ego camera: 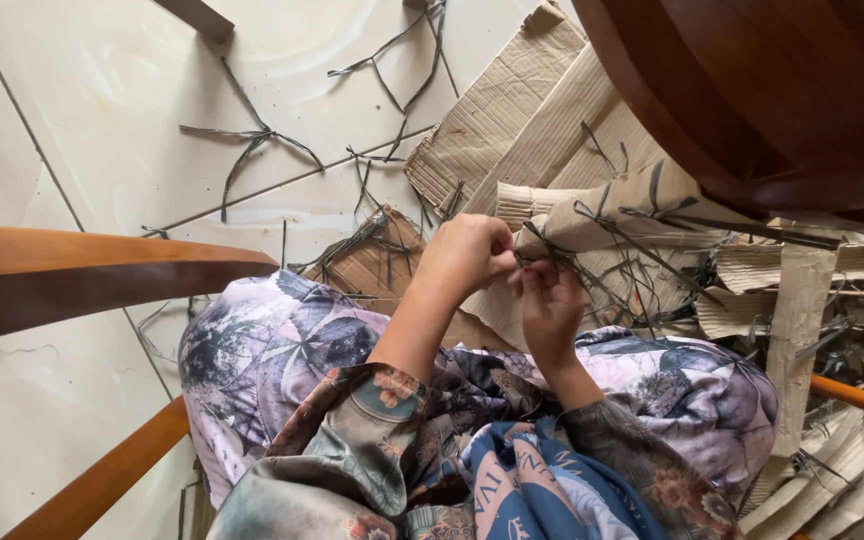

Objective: Wrapping a wooden table leg with cardboard and securing it with string for protection during transport.

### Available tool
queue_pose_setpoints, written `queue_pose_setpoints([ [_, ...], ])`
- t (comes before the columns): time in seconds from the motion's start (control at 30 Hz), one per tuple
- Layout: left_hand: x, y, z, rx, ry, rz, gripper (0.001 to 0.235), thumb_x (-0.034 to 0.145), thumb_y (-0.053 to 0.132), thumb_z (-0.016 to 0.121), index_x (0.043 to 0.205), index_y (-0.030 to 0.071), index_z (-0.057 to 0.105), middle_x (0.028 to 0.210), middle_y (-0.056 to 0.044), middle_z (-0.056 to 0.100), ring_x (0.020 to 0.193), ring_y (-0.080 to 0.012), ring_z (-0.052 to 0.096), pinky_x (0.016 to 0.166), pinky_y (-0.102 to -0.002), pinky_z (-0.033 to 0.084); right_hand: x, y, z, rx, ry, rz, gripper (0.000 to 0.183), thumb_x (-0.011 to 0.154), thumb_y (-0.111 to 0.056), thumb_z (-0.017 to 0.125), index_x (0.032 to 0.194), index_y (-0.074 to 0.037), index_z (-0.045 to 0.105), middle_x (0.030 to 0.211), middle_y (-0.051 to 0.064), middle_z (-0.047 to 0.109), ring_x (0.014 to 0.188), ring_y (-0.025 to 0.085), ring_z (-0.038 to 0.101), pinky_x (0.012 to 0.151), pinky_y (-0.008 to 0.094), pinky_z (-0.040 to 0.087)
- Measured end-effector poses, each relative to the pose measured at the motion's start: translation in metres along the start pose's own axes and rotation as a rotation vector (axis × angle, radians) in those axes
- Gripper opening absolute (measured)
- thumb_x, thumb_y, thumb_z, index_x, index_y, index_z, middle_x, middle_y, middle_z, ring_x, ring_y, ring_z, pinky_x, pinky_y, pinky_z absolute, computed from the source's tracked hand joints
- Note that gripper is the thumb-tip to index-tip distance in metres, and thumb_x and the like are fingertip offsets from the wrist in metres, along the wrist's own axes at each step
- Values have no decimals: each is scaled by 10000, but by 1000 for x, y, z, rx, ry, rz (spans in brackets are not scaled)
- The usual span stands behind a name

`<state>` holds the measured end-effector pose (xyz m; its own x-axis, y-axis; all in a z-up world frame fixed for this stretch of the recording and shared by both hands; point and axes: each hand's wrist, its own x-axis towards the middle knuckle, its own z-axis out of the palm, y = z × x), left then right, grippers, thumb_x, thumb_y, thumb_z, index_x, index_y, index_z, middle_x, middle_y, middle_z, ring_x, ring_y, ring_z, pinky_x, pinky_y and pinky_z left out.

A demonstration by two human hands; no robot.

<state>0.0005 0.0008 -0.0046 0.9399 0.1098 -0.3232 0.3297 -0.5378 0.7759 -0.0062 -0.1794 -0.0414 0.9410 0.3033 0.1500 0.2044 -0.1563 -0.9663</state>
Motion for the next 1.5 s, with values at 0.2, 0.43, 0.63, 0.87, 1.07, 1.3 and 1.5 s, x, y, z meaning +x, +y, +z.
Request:
queue_pose_setpoints([
  [0.2, 21, -22, 21, -86, 102, -6, 211, 861, 395, 678, 972, 223, 732, 901, -71, 733, 910, -358, 740, 834, -517, 603, -8, 1, -9, -244, -196, 48, 118, 1018, -16, 534, 1063, -86, 618, 684, 50, 608, 625, 172, 596, 649, 341, 511],
  [0.43, 39, -39, 55, -96, 152, 67, 179, 921, 364, 628, 1004, 209, 661, 951, -96, 696, 899, -369, 735, 844, -525, 610, -3, -2, -21, -330, -256, 133, 142, 919, 0, 514, 948, -120, 584, 616, 72, 556, 565, 217, 556, 593, 371, 491],
  [0.63, 39, -38, 55, -163, 177, 81, 161, 933, 351, 623, 1030, 226, 643, 982, -85, 683, 932, -346, 734, 854, -517, 616, -5, 0, -30, -413, -229, 129, 124, 889, -29, 550, 926, -141, 586, 641, 109, 593, 589, 290, 609, 607, 412, 508],
  [0.87, 25, -13, 17, -401, 391, 52, 182, 888, 186, 605, 1037, 202, 707, 918, -59, 771, 917, -293, 759, 832, -435, 611, -17, -12, -70, -490, -296, 174, 115, 976, -119, 618, 1089, -118, 631, 601, 108, 630, 531, 260, 584, 569, 359, 467],
  [1.07, 5, -1, -16, -480, 478, -81, 617, 830, -63, 456, 1442, -21, 388, 1368, -311, 513, 1203, -437, 636, 1044, -545, 522, -13, -34, -117, -753, -410, 393, 365, 938, -221, 665, 1303, -204, 674, 792, 109, 775, 734, 346, 712, 715, 449, 527],
  [1.3, -22, 40, -6, -382, 478, 575, 769, 678, 33, 679, 1417, -32, 474, 1339, -263, 583, 1211, -461, 606, 1083, -530, 470, -4, -61, -127, -753, -344, 327, 270, 926, -262, 673, 1188, -287, 737, 760, 58, 785, 725, 299, 720, 695, 395, 552],
  [1.5, -11, 68, 24, -480, 391, 452, 914, 671, 272, 864, 1466, 78, 456, 1276, -211, 660, 1190, -440, 618, 1043, -553, 483, 4, -65, -111, -554, -271, 287, 266, 885, -207, 714, 1131, -265, 796, 783, 63, 814, 757, 212, 759, 751, 355, 600],
])
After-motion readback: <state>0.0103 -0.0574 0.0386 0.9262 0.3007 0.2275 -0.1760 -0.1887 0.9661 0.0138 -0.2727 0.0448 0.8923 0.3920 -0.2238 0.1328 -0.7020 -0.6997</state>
